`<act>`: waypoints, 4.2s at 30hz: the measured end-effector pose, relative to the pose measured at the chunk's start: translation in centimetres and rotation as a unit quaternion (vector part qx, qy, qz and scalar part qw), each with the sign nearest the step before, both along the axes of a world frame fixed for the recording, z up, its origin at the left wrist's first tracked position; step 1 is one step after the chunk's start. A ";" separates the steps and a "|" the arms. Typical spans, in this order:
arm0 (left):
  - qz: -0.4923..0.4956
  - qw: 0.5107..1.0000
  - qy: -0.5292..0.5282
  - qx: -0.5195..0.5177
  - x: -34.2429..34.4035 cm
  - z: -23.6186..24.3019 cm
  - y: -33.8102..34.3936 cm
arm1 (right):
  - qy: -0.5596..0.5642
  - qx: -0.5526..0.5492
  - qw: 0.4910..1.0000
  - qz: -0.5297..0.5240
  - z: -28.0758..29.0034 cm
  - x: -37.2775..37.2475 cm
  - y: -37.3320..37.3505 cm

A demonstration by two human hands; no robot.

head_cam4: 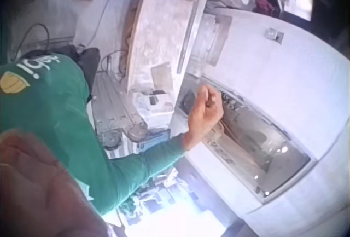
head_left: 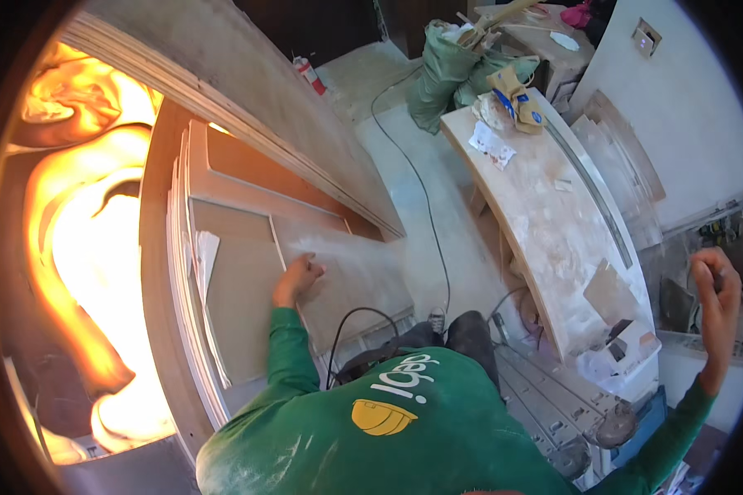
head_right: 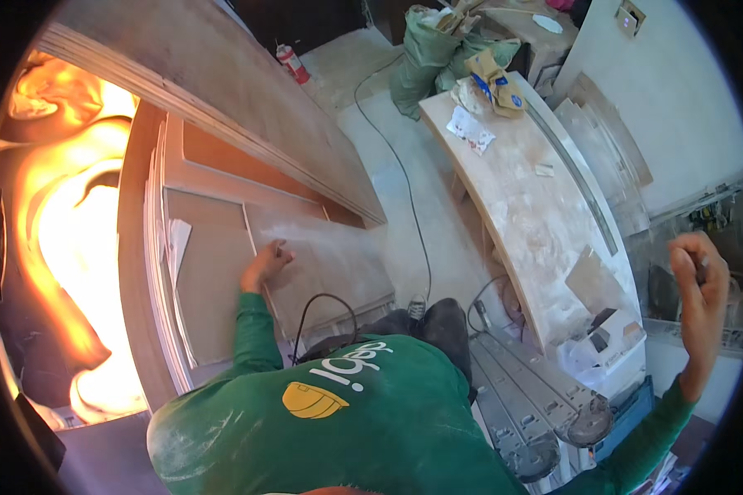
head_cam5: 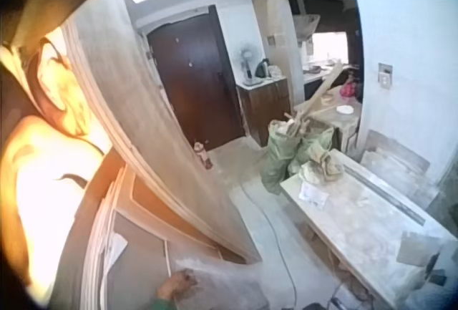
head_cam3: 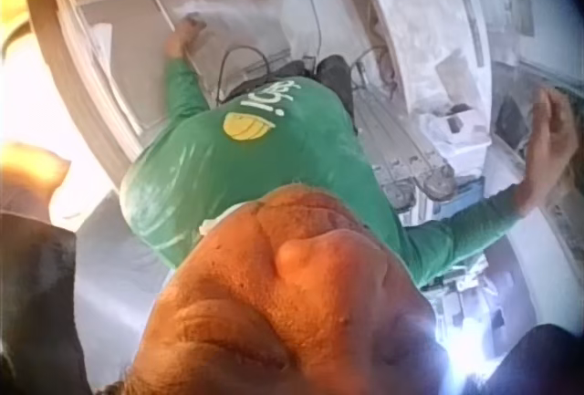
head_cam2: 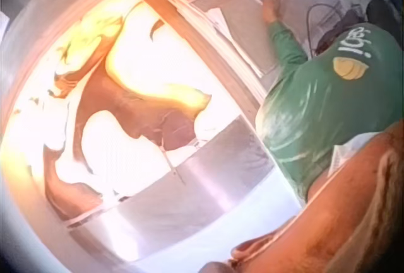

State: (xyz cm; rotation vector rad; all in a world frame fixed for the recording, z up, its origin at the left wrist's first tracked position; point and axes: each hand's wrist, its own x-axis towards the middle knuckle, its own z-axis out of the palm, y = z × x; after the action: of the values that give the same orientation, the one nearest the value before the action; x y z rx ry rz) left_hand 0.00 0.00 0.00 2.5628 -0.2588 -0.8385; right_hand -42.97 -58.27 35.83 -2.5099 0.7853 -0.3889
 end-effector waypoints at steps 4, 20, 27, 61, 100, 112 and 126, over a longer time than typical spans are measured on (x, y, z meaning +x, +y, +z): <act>-0.007 1.000 0.013 -0.028 -0.5 0.1 0.0 | 0.005 0.018 0.998 0.053 -1.0 5.4 -1.0; -0.240 0.924 0.062 -0.291 12.8 13.0 -27.5 | 0.030 0.293 0.955 0.030 -20.8 32.0 -14.2; -0.160 0.958 0.052 -0.232 25.9 17.7 -33.1 | -0.022 0.344 0.936 0.072 -29.3 48.7 -16.8; -0.165 0.936 -0.182 -0.251 114.3 11.5 -54.6 | -0.024 0.410 0.895 0.171 -24.4 132.9 -23.2; 0.158 0.907 0.068 -0.384 177.6 1.8 -87.3 | -0.160 0.218 0.944 0.188 -17.2 216.8 -40.8; 0.053 0.891 0.065 -0.446 176.9 0.0 -87.0 | -0.290 0.237 0.913 0.161 -17.8 214.9 -39.5; -0.161 0.931 -0.020 -0.328 162.2 2.3 -78.5 | -0.232 0.161 0.943 0.174 -18.1 197.7 -35.5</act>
State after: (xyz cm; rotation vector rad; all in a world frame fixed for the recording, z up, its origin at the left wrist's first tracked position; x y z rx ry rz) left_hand 162.24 -78.54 2.34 1.9283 -0.8367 -0.6594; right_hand 154.68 -93.77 17.70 -2.0717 0.1919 -0.6369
